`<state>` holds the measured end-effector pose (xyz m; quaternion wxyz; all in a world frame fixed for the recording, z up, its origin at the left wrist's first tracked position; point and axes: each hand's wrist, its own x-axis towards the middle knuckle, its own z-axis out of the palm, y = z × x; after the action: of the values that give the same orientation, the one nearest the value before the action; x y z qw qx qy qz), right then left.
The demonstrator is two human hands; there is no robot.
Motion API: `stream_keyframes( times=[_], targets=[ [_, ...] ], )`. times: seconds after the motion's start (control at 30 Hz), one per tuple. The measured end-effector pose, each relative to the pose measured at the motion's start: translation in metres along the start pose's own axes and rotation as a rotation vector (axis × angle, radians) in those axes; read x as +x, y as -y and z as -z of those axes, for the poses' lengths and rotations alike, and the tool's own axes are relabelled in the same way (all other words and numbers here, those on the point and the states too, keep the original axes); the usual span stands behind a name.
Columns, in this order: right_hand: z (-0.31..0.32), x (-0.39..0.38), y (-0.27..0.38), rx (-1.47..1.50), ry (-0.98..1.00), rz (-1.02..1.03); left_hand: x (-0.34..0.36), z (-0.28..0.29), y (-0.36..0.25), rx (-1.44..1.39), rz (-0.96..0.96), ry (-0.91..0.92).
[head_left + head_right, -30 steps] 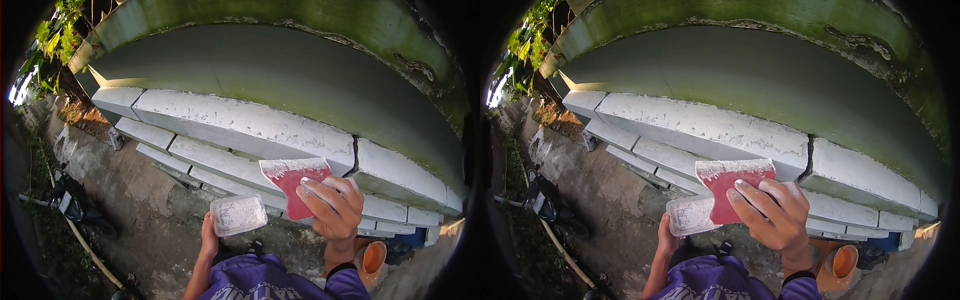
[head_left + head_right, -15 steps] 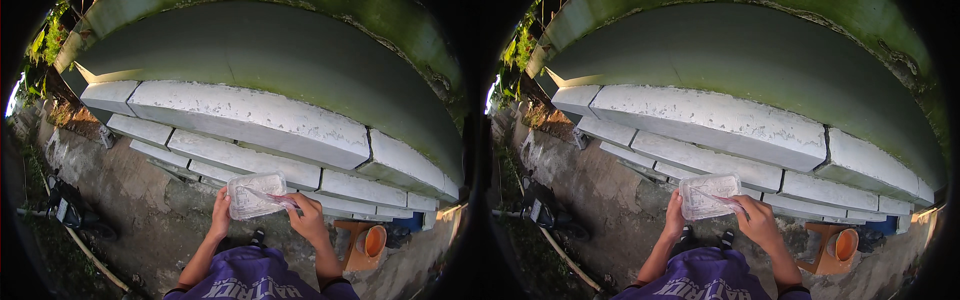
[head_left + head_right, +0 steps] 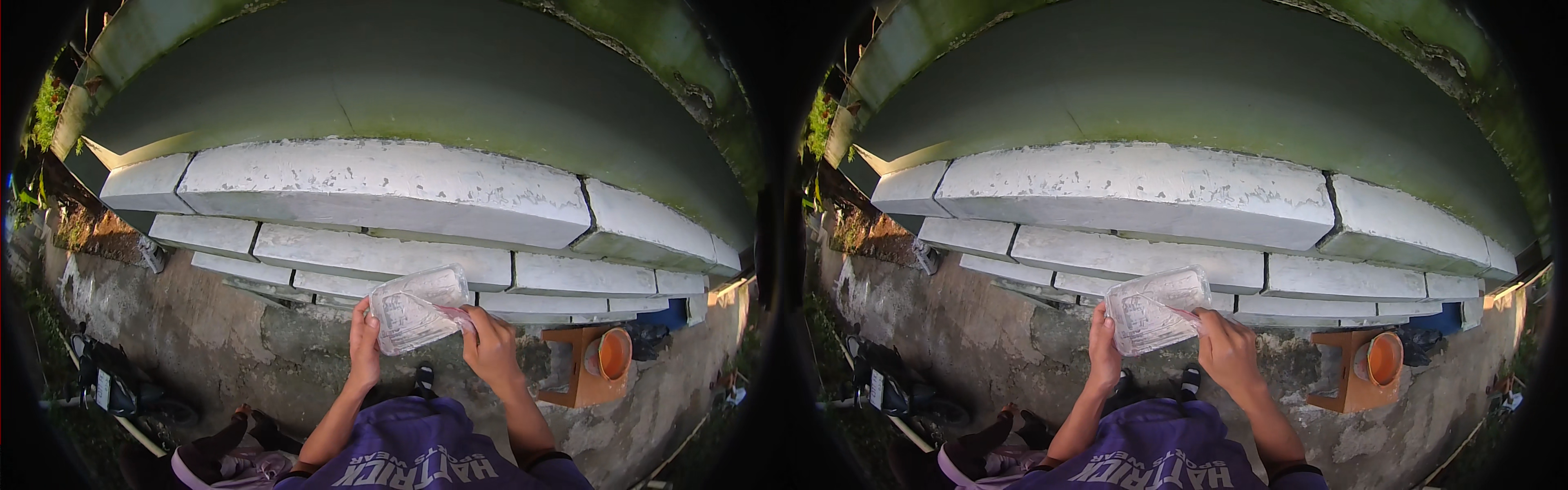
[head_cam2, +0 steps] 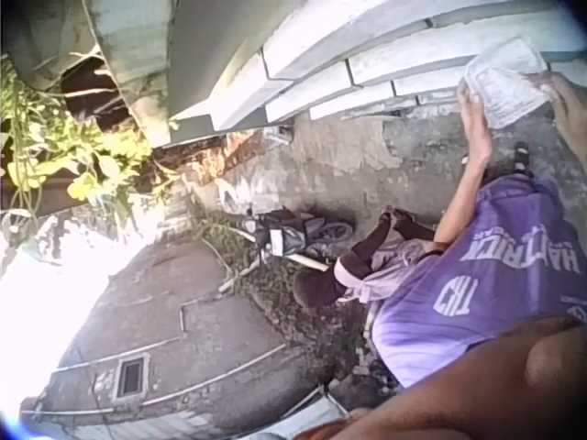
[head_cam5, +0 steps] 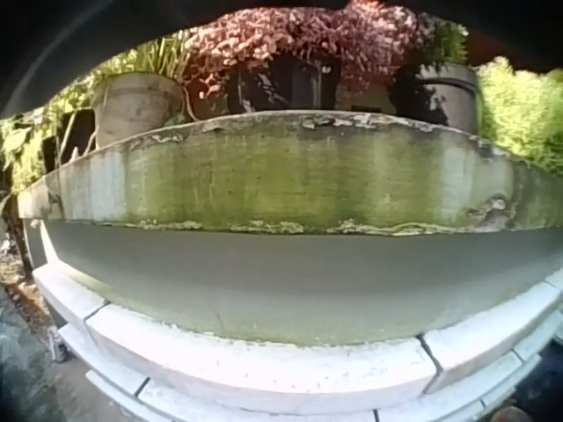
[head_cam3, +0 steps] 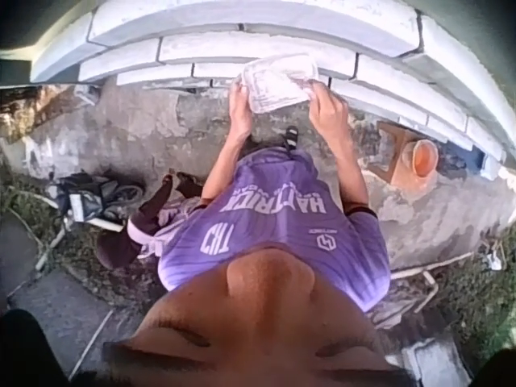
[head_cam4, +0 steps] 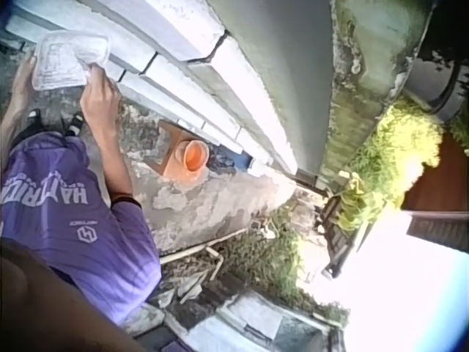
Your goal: Applying white wall putty to the horizontal grooves of a brick wall using a putty knife.
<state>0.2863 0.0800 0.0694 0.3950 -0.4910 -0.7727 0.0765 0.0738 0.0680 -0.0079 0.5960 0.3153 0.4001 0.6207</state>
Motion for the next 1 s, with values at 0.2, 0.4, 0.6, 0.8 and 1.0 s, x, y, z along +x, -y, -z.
stream_keyframes(
  times=[0.2,0.4,0.6,0.8,1.0],
  targets=[
    [0.004,-0.012,0.007,0.101,-0.058,-0.228,0.004,-0.009,0.001,0.007,-0.008,0.092],
    [-0.004,-0.027,0.019,0.184,-0.126,-0.342,0.003,-0.012,0.002,0.041,0.031,0.145],
    [-0.01,-0.037,0.015,0.486,-0.146,-0.544,-0.003,-0.015,-0.003,0.013,0.077,0.194],
    [0.036,0.001,0.021,0.742,-0.691,-0.356,-0.003,0.016,0.004,-0.018,0.103,0.192],
    [0.085,0.067,0.007,0.506,-0.818,-0.098,-0.005,0.03,-0.006,-0.012,0.11,0.193]
  ],
)
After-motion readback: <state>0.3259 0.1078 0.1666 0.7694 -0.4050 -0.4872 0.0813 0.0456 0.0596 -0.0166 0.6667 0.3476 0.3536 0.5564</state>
